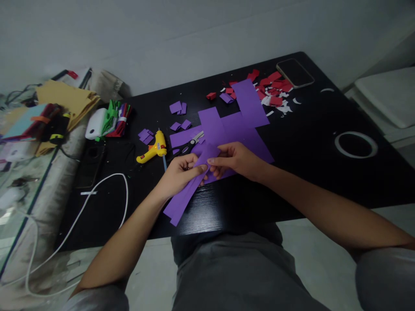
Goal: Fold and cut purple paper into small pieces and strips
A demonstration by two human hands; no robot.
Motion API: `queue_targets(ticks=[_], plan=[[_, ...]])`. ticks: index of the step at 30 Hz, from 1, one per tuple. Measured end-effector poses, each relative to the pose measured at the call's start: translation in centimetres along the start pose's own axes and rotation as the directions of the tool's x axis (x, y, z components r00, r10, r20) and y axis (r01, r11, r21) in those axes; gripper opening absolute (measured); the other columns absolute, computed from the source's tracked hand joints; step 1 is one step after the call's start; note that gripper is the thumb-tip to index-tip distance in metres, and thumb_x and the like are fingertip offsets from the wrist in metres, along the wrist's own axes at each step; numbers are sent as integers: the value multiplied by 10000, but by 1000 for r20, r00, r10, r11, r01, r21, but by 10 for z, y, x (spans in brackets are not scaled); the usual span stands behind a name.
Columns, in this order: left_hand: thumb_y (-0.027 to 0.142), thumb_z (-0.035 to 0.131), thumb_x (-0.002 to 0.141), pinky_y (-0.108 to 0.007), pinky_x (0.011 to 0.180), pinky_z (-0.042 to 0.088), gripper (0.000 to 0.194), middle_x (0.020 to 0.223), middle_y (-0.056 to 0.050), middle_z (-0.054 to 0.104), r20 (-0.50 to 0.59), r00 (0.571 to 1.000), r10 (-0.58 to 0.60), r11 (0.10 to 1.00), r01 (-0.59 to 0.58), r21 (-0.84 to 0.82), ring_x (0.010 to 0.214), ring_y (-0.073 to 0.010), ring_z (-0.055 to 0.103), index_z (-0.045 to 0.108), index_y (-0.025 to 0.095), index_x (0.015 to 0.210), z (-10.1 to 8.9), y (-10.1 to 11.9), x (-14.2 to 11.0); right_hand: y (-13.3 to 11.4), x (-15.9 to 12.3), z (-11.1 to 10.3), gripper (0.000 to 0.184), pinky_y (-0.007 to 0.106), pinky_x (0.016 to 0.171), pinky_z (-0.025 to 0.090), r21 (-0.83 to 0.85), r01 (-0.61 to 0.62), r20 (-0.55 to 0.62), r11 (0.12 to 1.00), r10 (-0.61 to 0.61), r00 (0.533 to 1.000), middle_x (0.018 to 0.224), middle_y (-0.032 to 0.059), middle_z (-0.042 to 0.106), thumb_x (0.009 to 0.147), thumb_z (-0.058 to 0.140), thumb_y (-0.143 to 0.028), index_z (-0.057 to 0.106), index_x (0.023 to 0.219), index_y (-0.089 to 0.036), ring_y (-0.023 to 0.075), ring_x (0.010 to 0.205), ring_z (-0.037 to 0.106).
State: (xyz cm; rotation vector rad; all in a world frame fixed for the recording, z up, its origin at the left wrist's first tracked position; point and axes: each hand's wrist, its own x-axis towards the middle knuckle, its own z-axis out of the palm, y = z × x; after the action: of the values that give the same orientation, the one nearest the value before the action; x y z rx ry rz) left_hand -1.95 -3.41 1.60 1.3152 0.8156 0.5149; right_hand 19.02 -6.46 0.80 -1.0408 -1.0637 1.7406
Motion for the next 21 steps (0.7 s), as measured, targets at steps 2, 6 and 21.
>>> queue_targets(ticks=[2, 6, 21], plan=[[349, 792, 860, -212, 580, 573, 281, 718, -21, 720, -4, 1000, -16, 1000, 16, -12, 583, -107, 677, 624, 138, 779, 0, 0, 0, -2, 0, 0, 244, 261, 627, 611, -5, 0, 1, 1000, 0, 1000, 679, 15, 741, 738, 879, -330, 733, 759, -135, 130, 604, 708], [373, 784, 876, -208, 563, 589, 284, 744, -41, 749, 5, 996, -88, 995, 88, -48, 576, -114, 698, 647, 130, 822, 0, 1, -1, -7, 0, -5, 279, 259, 622, 606, -35, 31, -46, 999, -33, 998, 688, 11, 747, 713, 906, -353, 728, 757, -143, 123, 586, 698], [364, 817, 843, -212, 563, 609, 283, 753, -31, 755, -5, 997, -77, 993, 76, -95, 569, -114, 706, 653, 135, 812, -2, 3, -1, -2, -1, 4, 297, 263, 630, 629, 28, -11, -42, 1000, 13, 999, 706, 16, 761, 678, 938, -345, 745, 774, -139, 132, 600, 723]])
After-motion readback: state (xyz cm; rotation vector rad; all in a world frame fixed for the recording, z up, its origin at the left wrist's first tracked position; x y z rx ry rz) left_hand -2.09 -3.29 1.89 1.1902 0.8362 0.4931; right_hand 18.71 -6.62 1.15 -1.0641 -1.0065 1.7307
